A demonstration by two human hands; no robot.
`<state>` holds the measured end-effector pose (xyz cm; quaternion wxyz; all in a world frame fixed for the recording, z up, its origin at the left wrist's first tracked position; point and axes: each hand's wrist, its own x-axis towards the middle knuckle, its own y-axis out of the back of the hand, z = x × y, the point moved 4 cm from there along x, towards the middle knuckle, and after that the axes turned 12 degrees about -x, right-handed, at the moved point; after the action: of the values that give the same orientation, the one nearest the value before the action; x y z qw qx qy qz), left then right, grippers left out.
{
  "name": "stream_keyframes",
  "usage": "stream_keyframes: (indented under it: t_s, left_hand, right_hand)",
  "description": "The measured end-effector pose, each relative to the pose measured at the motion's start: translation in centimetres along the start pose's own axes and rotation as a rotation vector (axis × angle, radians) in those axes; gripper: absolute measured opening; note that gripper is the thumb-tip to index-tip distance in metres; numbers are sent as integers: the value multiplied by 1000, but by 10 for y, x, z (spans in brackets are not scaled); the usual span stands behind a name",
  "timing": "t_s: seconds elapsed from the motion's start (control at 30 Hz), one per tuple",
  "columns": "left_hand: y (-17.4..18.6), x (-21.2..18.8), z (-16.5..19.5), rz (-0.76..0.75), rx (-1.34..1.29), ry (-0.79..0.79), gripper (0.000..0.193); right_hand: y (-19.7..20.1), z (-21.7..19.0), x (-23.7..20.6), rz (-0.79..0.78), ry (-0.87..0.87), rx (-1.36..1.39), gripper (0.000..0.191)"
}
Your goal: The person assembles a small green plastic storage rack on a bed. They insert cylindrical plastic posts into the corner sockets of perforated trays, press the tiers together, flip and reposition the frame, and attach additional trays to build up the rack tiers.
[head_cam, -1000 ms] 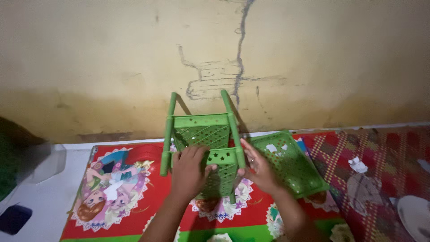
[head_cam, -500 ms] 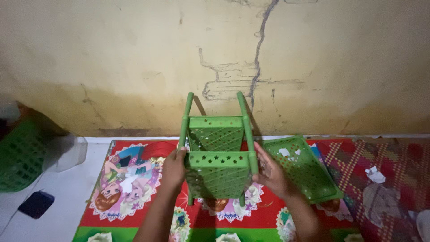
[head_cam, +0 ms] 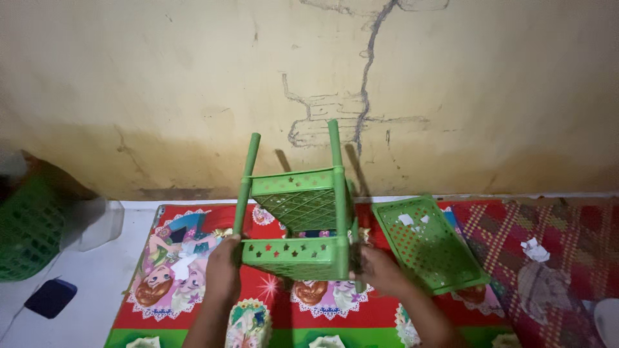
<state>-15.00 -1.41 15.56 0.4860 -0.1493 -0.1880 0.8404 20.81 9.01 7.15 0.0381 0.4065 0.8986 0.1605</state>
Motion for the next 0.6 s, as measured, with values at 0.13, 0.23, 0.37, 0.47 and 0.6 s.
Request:
stream_keyframes:
  t_s: [0.13,0.23,0.37,0.47,0.6]
  left_hand:
    - [18,2,2,-107,-73,76,40]
    - [35,8,-7,-116,72,79,46]
    - [46,22,-27,-93,298,-5,49]
    - [42,28,-32,-21,292,-3,47]
    - [27,11,-5,153,585,-81,47]
  right_hand:
    - [0,-51,-23,181,223,-548,60]
    - [-7,-81,-36,102,53,-593,54]
    - [-19,-112,-39,78,-29,-716,57]
    - [-29,-119,-39,21,12,-811,52]
    - [-44,-107,-34,-53,132,-1001,41]
